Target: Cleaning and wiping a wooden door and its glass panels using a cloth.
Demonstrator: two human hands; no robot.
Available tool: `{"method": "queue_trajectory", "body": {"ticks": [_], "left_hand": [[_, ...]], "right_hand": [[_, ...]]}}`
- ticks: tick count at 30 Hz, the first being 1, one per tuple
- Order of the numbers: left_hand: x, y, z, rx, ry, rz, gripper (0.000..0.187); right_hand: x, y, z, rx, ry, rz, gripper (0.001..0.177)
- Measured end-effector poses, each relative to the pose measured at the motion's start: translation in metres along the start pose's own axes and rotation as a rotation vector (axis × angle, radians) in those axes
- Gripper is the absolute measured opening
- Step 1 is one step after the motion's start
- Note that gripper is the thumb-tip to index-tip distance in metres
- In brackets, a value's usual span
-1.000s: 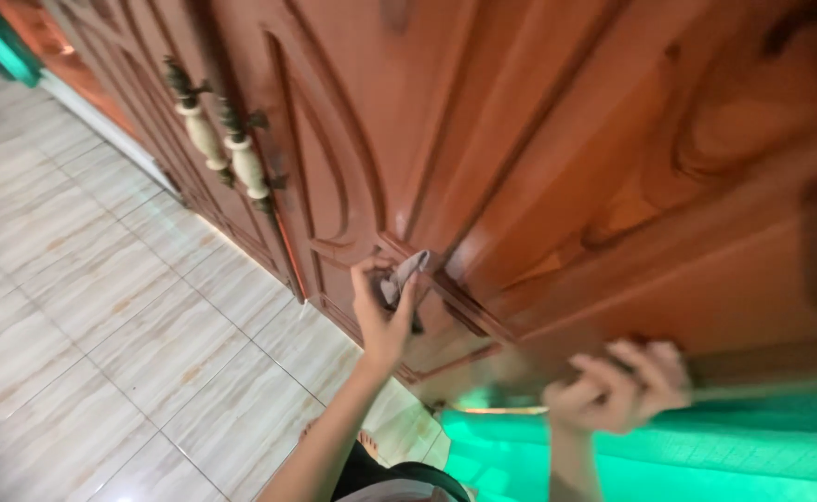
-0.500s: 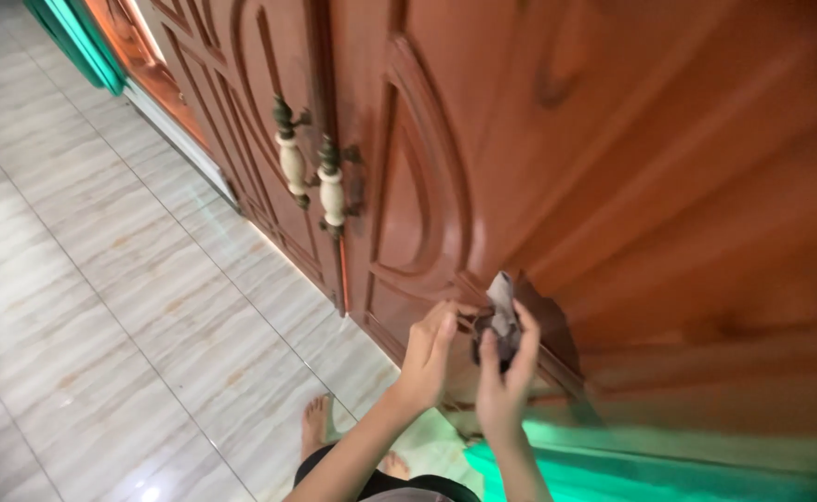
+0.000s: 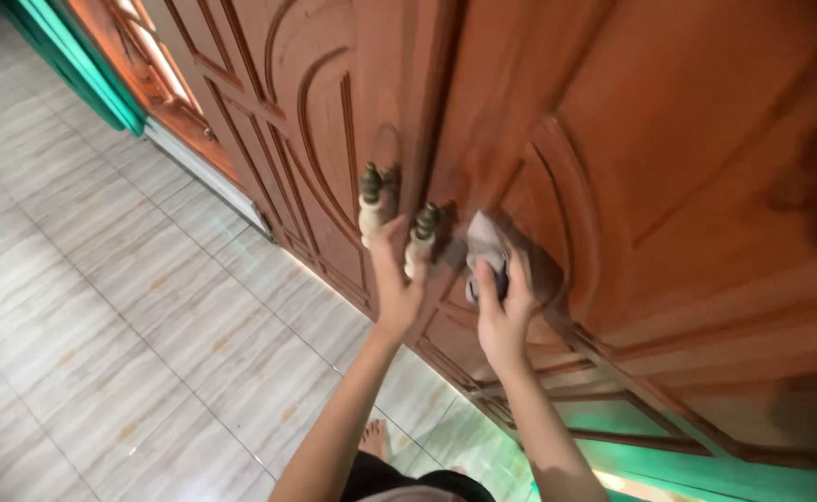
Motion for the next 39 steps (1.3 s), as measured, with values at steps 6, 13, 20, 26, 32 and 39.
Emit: {"method": "queue_trajectory", "body": {"ticks": [6,13,20,26,32,39], "left_hand": [[0.052,0.009,0.008,0.246,0.477,-0.106,0.043],[0.087,0.000,0.000,0.224,0.132,-0.161,0.040],[0.098,-0.003,0.000,0.292,0.159,-0.156,0.045],[0.089,0.001,0.000,0.284,0.198,-0.117,0.047],[0.092,-0.004,-0.001,0.277,0.179,-0.077,0.051],[0.084,0.001,0.000,0.244,0.192,-0.090,0.049]], "right_hand": [[0.019,0.039,0.062,-0.038,-0.403,-0.273,0.048],[0.022,0.058,0.079,0.048,-0.403,-0.355,0.026],[0.009,0.068,0.081,0.045,-0.443,-0.258,0.017],[-0.073,0.056,0.066,-0.060,0.033,0.046,0.034],[-0.048,0.026,0.070,-0.029,-0.342,-0.309,0.046],[0.003,0.058,0.088,0.019,-0.474,-0.410,0.037]]}}
Point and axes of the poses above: each hand's wrist, its own y-axis towards the middle knuckle, its own z-axis out of the palm, x = y × z, the point moved 2 cm from there along y, towards the middle knuckle, and after that the axes turned 10 degrees about z, right-handed, at the moved point
